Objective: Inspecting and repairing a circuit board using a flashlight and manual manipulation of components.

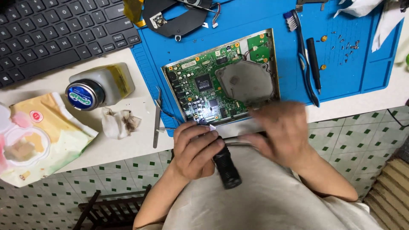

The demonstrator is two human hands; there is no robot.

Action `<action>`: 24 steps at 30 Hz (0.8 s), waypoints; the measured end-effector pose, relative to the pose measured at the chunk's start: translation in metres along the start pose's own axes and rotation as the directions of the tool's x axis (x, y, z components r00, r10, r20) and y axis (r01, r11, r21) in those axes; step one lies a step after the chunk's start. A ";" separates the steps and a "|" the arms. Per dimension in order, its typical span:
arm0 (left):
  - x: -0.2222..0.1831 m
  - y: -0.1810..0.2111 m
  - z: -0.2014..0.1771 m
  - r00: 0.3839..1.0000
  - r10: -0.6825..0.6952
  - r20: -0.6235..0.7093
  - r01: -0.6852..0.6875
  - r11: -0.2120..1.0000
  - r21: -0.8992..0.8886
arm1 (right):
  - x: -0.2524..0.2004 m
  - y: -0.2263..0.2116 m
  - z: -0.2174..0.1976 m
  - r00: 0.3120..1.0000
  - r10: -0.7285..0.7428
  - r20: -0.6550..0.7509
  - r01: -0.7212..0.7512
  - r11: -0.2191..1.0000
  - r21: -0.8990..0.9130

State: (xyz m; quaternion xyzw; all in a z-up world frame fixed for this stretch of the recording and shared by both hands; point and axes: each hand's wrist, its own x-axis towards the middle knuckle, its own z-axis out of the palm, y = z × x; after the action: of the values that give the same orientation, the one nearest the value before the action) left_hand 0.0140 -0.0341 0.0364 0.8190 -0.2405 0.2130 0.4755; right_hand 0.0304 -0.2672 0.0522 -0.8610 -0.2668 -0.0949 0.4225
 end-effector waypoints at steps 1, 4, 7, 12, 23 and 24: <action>0.005 0.002 0.001 0.999 -0.041 -0.023 0.039 0.996 -0.078 | 0.012 0.000 -0.006 0.995 0.067 0.068 -0.054 0.982 -0.183; 0.013 0.003 0.004 0.994 -0.107 -0.032 0.100 0.980 -0.172 | 0.023 0.000 -0.005 0.979 0.150 0.138 -0.088 0.921 -0.379; 0.009 -0.005 0.008 0.990 -0.140 -0.010 0.137 0.976 -0.172 | 0.017 0.005 0.006 0.979 0.149 0.142 -0.078 0.906 -0.416; 0.000 -0.014 0.010 0.986 -0.165 -0.010 0.161 0.974 -0.156 | 0.011 0.006 0.014 0.979 0.181 0.098 -0.128 0.909 -0.396; -0.007 -0.021 0.016 0.981 -0.192 -0.027 0.179 0.949 -0.259 | 0.021 -0.001 0.019 0.893 0.432 0.124 -0.388 0.881 -0.270; -0.008 -0.021 0.017 0.981 -0.192 -0.027 0.178 0.949 -0.261 | 0.022 0.000 0.019 0.893 0.432 0.123 -0.389 0.881 -0.271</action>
State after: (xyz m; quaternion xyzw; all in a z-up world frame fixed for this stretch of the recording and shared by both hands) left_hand 0.0219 -0.0387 0.0099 0.7635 -0.1758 0.1558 0.6015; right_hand 0.0478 -0.2439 0.0494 -0.9474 -0.1014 0.0438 0.3003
